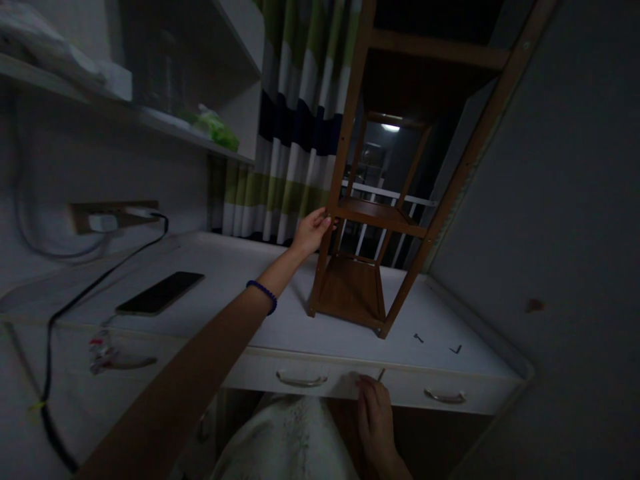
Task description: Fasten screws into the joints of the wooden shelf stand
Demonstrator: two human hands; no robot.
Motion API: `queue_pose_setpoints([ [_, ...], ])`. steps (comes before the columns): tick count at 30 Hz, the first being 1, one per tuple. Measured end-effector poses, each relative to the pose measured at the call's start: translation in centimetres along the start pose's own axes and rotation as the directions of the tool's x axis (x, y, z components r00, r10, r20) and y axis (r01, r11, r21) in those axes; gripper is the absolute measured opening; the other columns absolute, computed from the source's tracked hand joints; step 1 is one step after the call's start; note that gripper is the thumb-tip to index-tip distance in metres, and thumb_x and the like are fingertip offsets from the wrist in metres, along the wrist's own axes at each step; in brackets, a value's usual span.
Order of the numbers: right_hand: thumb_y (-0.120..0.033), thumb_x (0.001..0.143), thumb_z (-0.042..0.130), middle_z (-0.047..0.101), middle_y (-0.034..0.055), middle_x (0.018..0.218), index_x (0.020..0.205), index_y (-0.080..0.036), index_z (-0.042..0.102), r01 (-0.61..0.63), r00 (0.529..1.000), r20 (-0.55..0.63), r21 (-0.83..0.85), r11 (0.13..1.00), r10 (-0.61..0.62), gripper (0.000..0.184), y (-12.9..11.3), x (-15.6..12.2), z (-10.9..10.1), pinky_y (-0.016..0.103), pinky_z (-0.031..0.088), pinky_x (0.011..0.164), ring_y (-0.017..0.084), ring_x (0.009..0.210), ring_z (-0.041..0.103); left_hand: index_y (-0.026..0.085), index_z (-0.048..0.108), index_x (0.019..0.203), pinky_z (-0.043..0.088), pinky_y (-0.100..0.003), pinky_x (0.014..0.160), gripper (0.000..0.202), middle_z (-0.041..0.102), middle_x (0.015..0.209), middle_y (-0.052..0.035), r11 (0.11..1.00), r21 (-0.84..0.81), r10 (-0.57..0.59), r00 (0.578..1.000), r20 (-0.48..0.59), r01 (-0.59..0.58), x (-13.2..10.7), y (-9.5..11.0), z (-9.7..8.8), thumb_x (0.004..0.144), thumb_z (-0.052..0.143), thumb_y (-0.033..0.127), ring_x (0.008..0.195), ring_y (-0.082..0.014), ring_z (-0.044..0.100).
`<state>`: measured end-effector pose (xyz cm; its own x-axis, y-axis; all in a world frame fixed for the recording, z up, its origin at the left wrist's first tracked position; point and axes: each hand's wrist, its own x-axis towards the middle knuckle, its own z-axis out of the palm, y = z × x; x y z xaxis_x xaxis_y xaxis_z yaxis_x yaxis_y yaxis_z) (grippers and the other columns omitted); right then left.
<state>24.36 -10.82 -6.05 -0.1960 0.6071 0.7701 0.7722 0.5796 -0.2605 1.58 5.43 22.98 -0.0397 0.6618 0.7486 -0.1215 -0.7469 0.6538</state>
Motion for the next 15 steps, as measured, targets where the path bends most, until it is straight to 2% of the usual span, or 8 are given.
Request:
queue_pose_setpoints([
  [3,-0.015,0.085,0.041,0.056,0.0077,0.099,0.104,-0.02,0.051,0.064,0.991,-0.114,-0.015,0.998,-0.065,0.022,-1.6,5.0,-0.8,0.036,0.045,0.078,0.018,0.095,0.051,0.014,0.05,0.115,0.049,-0.034,0.078,0.043,0.066,0.093,-0.0095,1.0,-0.014,0.021,1.0,0.009,-0.021,-0.1,-0.1,-0.1,0.077,0.056,0.034,0.081,-0.0167,0.062],
  [8,-0.023,0.086,0.044,0.056,0.0075,0.093,0.098,-0.018,0.057,0.192,0.924,-0.317,-0.098,0.977,-0.213,0.018,-6.8,19.9,-4.1,0.032,0.043,0.076,0.018,0.09,0.051,0.015,0.05,0.115,0.049,-0.033,0.079,0.046,0.065,0.099,-0.0088,0.998,-0.066,-0.013,0.999,0.037,0.015,0.0,-0.3,-0.5,0.074,0.06,0.031,0.084,-0.0168,0.062],
  [10,-0.025,0.087,0.042,0.055,0.0071,0.093,0.097,-0.018,0.059,0.193,0.922,-0.304,-0.18,0.965,-0.241,0.021,-8.9,25.7,-5.5,0.031,0.042,0.076,0.018,0.089,0.05,0.013,0.048,0.116,0.048,-0.034,0.082,0.047,0.063,0.103,-0.0104,0.995,-0.083,-0.043,0.997,0.058,0.047,0.1,-0.3,-0.7,0.073,0.06,0.028,0.085,-0.0169,0.062],
  [12,-0.026,0.087,0.043,0.054,0.0074,0.093,0.098,-0.017,0.06,0.182,0.926,-0.269,-0.296,0.938,-0.265,0.022,-10.4,30.1,-6.4,0.031,0.04,0.075,0.019,0.089,0.048,0.01,0.048,0.116,0.045,-0.034,0.088,0.048,0.061,0.107,-0.0132,0.994,-0.087,-0.053,0.997,0.055,0.058,0.3,-0.3,-0.7,0.072,0.06,0.023,0.092,-0.018,0.061],
  [15,-0.021,0.086,0.043,0.053,0.0075,0.095,0.098,-0.017,0.059,0.228,0.943,-0.126,-0.424,0.876,-0.306,0.021,-11.5,33.6,-6.9,0.029,0.038,0.074,0.019,0.092,0.045,0.007,0.05,0.112,0.041,-0.034,0.094,0.046,0.059,0.109,-0.0156,0.997,-0.076,-0.012,0.999,0.039,0.015,0.5,-0.2,-0.6,0.069,0.061,0.018,0.103,-0.0201,0.056],
])
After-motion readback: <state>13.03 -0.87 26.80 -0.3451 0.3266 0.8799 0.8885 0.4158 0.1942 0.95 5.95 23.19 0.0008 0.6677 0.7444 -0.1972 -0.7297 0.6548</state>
